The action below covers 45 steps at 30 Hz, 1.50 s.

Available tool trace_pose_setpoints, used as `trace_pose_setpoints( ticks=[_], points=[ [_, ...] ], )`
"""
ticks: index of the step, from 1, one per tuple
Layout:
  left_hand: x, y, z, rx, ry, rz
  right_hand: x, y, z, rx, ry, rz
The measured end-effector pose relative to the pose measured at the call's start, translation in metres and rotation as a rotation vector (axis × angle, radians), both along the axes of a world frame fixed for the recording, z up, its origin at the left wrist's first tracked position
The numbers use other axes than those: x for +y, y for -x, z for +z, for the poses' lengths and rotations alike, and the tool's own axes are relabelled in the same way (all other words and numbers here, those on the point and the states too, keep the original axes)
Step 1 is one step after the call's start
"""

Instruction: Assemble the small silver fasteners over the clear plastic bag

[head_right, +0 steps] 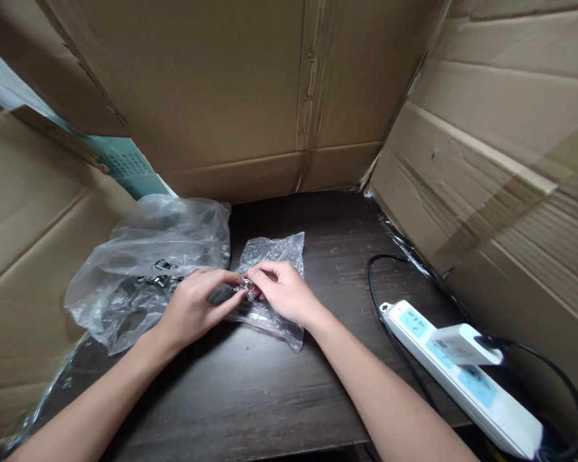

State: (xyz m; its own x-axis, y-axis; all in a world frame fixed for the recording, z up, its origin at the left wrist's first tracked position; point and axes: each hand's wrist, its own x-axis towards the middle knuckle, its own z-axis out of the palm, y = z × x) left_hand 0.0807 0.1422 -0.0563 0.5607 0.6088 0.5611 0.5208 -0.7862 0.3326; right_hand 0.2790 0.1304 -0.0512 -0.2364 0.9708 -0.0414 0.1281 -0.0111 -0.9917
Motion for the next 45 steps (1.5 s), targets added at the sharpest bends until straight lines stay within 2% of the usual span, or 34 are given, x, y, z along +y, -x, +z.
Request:
trace_pose_setpoints(
  ticks=[3, 12, 20, 26, 30, 34, 39, 45],
  points=[
    [0.000, -0.001, 0.000, 0.025, -0.024, -0.014, -0.001, 0.000, -0.001, -0.084, -0.011, 0.002],
    [-0.001, -0.002, -0.001, 0.045, -0.015, -0.020, -0.006, 0.002, 0.001, -0.345, -0.169, 0.005],
    [-0.003, -0.004, 0.000, 0.015, -0.022, -0.031, -0.005, 0.002, 0.004, -0.312, -0.183, 0.075],
    [-0.004, -0.003, 0.000, -0.006, -0.025, -0.055, -0.006, 0.003, 0.005, -0.270, -0.122, -0.018],
    [-0.004, -0.003, 0.001, -0.003, -0.017, -0.038, -0.005, 0.001, 0.005, -0.226, -0.162, 0.005],
    [-0.003, -0.003, 0.001, 0.014, -0.019, -0.027, -0.005, 0.000, 0.003, -0.255, -0.107, -0.007],
    [-0.002, -0.003, 0.000, 0.016, -0.029, -0.036, -0.001, -0.002, -0.004, -0.115, -0.058, -0.036],
    [-0.001, -0.003, -0.003, 0.018, 0.005, -0.054, -0.001, -0.002, -0.004, -0.194, -0.091, 0.005]
  ],
)
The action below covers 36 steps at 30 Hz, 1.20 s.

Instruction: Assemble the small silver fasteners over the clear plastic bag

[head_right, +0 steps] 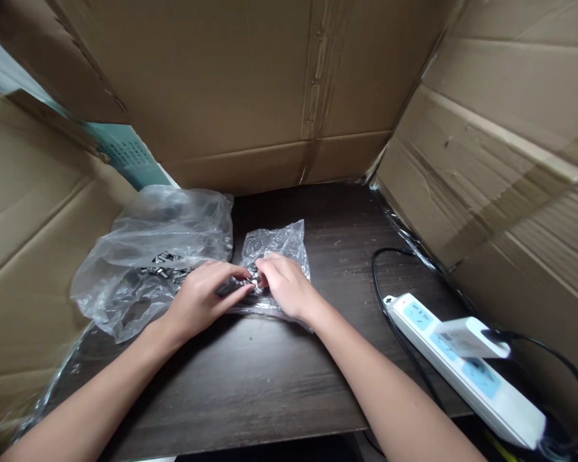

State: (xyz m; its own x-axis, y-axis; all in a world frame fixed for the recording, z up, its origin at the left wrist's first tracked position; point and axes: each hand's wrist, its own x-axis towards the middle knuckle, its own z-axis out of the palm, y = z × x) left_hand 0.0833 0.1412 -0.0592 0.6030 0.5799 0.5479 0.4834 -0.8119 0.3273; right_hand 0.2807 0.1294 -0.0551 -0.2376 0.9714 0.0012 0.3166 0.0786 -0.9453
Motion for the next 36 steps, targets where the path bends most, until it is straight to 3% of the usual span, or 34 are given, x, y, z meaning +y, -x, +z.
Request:
trace_pose_setpoints(
  ticks=[6, 14, 21, 26, 31, 36],
  points=[
    [0.000, 0.000, -0.003, -0.001, 0.048, -0.009, 0.001, 0.003, 0.000, -0.101, -0.110, 0.094],
    [-0.002, -0.003, -0.001, 0.038, 0.157, 0.079, -0.003, 0.004, 0.001, -0.163, -0.211, 0.030],
    [-0.008, -0.002, 0.009, 0.057, 0.053, 0.107, -0.003, -0.008, 0.010, -0.283, -0.334, -0.048],
    [-0.016, -0.006, 0.015, 0.138, 0.036, 0.004, 0.000, -0.024, 0.004, -0.535, -0.290, -0.008],
    [-0.017, -0.011, 0.006, 0.237, 0.131, -0.024, -0.001, -0.027, 0.000, -0.568, -0.232, 0.045],
    [-0.030, -0.021, 0.006, 0.015, 0.298, -0.024, -0.001, -0.023, -0.003, -0.561, -0.251, 0.054]
  ],
)
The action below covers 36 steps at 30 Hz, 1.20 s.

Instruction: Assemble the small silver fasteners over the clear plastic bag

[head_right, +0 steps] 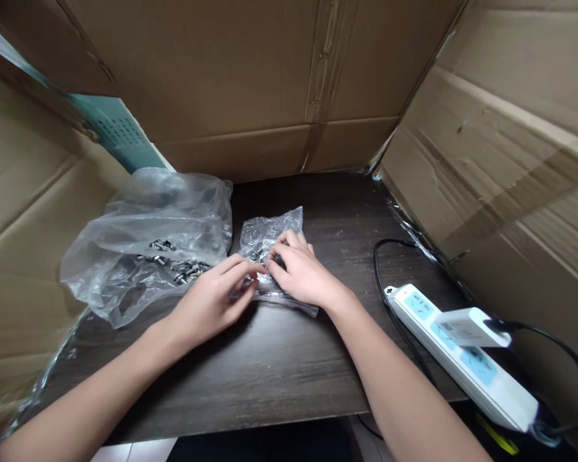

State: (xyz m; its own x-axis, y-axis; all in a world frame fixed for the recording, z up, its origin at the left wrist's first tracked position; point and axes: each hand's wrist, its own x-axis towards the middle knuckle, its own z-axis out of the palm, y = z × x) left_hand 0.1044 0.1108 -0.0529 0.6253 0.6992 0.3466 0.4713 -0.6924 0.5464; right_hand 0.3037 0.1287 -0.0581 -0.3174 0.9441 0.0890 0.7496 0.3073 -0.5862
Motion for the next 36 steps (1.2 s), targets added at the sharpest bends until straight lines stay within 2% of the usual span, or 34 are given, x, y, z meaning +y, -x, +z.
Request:
trace_pose_setpoints(
  ticks=[2, 5, 7, 9, 11, 17, 22, 29, 36],
  points=[
    [-0.010, -0.007, 0.003, -0.107, 0.108, -0.057, 0.000, 0.000, -0.002, 0.009, 0.000, 0.015],
    [-0.016, -0.012, 0.005, -0.107, 0.134, -0.142, 0.001, -0.002, -0.004, 0.032, 0.019, 0.049],
    [-0.010, -0.008, 0.002, -0.016, 0.076, -0.087, 0.000, -0.002, -0.004, 0.029, 0.027, 0.053],
    [0.001, 0.000, -0.001, 0.104, 0.004, 0.039, -0.001, -0.002, -0.003, 0.010, 0.015, 0.049],
    [0.013, 0.009, -0.002, 0.188, -0.034, 0.108, -0.002, -0.001, -0.003, -0.019, -0.007, 0.048],
    [0.021, 0.021, 0.006, 0.333, -0.053, 0.011, -0.004, 0.006, -0.002, -0.116, -0.042, 0.004],
    [0.020, 0.019, 0.009, 0.412, -0.080, 0.033, -0.006, 0.010, -0.001, -0.148, -0.062, -0.009],
    [0.021, 0.019, 0.002, 0.353, -0.118, 0.072, -0.007, 0.011, 0.003, -0.133, -0.133, -0.014],
    [0.022, 0.021, 0.007, 0.338, -0.059, 0.088, -0.009, 0.015, 0.003, -0.065, -0.192, 0.027]
  ],
)
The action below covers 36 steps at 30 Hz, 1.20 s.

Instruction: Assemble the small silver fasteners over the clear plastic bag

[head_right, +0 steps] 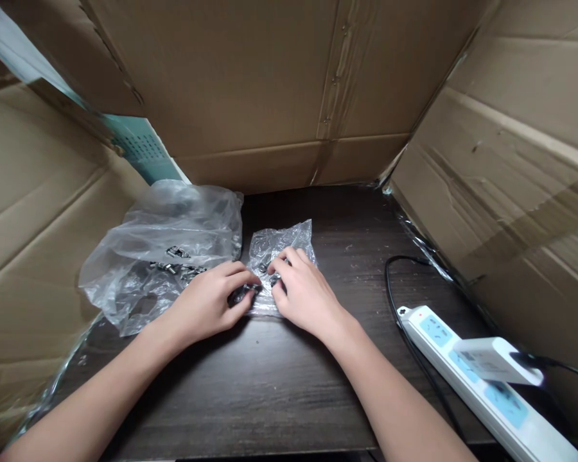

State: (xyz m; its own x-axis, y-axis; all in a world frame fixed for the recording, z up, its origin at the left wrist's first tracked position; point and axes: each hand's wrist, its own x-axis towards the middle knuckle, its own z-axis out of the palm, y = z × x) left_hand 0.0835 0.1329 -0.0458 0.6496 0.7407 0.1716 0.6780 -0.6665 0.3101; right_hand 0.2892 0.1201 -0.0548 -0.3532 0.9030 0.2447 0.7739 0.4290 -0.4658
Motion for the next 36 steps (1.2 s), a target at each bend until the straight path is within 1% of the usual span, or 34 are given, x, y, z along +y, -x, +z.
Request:
trace_pose_setpoints(
  ticks=[5, 9, 12, 15, 19, 22, 30, 36],
  points=[
    [-0.001, 0.002, 0.004, 0.008, 0.020, 0.011, 0.000, 0.002, 0.001, 0.021, -0.003, 0.024],
    [-0.004, 0.001, 0.007, 0.082, -0.018, 0.021, -0.003, 0.007, 0.002, 0.073, -0.035, 0.042],
    [-0.005, 0.000, 0.008, 0.133, -0.049, 0.022, -0.006, 0.011, 0.000, 0.045, -0.044, 0.039],
    [-0.003, 0.000, 0.007, 0.137, -0.017, 0.036, -0.008, 0.015, -0.003, 0.004, -0.036, 0.038],
    [0.001, 0.002, 0.006, 0.069, 0.068, 0.052, -0.008, 0.017, -0.004, -0.018, -0.027, 0.042],
    [0.002, 0.003, 0.004, -0.011, 0.085, 0.056, -0.007, 0.016, -0.004, -0.011, -0.031, 0.035],
    [0.001, 0.002, 0.001, -0.273, 0.024, -0.014, -0.004, 0.011, -0.003, 0.057, -0.073, 0.007],
    [0.004, 0.000, -0.004, -0.302, -0.001, 0.007, -0.002, 0.008, -0.003, 0.057, -0.103, -0.020]
  ],
)
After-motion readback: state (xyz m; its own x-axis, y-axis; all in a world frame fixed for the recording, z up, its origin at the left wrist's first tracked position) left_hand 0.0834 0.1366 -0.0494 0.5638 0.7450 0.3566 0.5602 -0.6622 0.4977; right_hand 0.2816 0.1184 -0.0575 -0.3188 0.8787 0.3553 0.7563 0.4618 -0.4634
